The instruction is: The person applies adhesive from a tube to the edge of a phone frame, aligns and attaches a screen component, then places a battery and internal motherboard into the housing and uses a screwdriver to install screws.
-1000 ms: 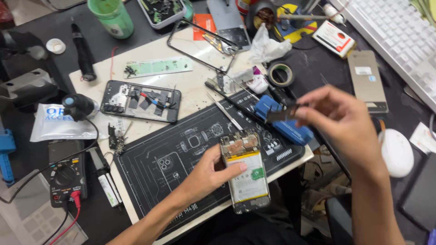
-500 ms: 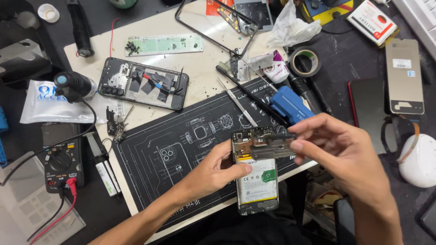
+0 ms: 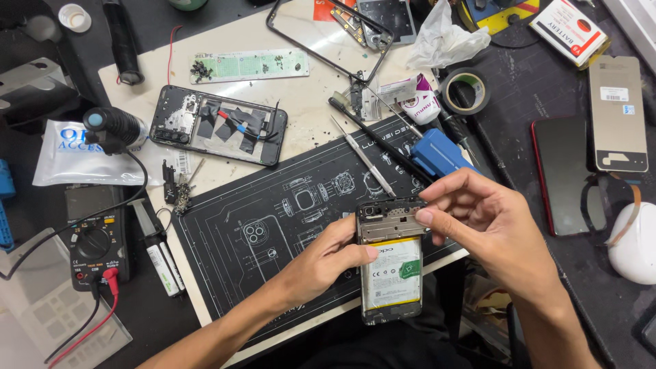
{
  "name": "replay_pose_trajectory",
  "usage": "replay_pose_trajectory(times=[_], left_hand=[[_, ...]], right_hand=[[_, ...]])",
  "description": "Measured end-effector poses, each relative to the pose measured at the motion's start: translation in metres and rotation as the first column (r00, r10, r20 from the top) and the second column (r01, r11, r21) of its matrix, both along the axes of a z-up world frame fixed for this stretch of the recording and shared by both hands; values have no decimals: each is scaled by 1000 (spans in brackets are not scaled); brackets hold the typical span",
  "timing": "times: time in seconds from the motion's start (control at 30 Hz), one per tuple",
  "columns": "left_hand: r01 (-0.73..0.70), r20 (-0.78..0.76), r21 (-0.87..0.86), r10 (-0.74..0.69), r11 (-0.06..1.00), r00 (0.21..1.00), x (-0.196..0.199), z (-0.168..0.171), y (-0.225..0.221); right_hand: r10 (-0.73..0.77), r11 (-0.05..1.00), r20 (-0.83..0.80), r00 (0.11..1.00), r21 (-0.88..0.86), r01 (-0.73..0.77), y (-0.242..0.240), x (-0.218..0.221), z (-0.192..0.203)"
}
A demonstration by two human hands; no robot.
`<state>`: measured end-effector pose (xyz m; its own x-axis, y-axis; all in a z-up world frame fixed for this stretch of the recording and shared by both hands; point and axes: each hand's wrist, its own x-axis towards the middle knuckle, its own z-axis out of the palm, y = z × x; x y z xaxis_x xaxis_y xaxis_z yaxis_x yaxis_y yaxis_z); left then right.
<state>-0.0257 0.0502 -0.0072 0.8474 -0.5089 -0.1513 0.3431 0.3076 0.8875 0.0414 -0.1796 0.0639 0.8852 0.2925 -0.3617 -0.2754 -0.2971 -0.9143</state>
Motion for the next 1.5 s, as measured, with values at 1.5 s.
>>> replay_pose_trajectory(times=[1.5], left_hand=[[-30,-27,61,32,998,999,0,5,-8]], right_hand=[[79,995,58,995,59,-82,-3,-3,-8]])
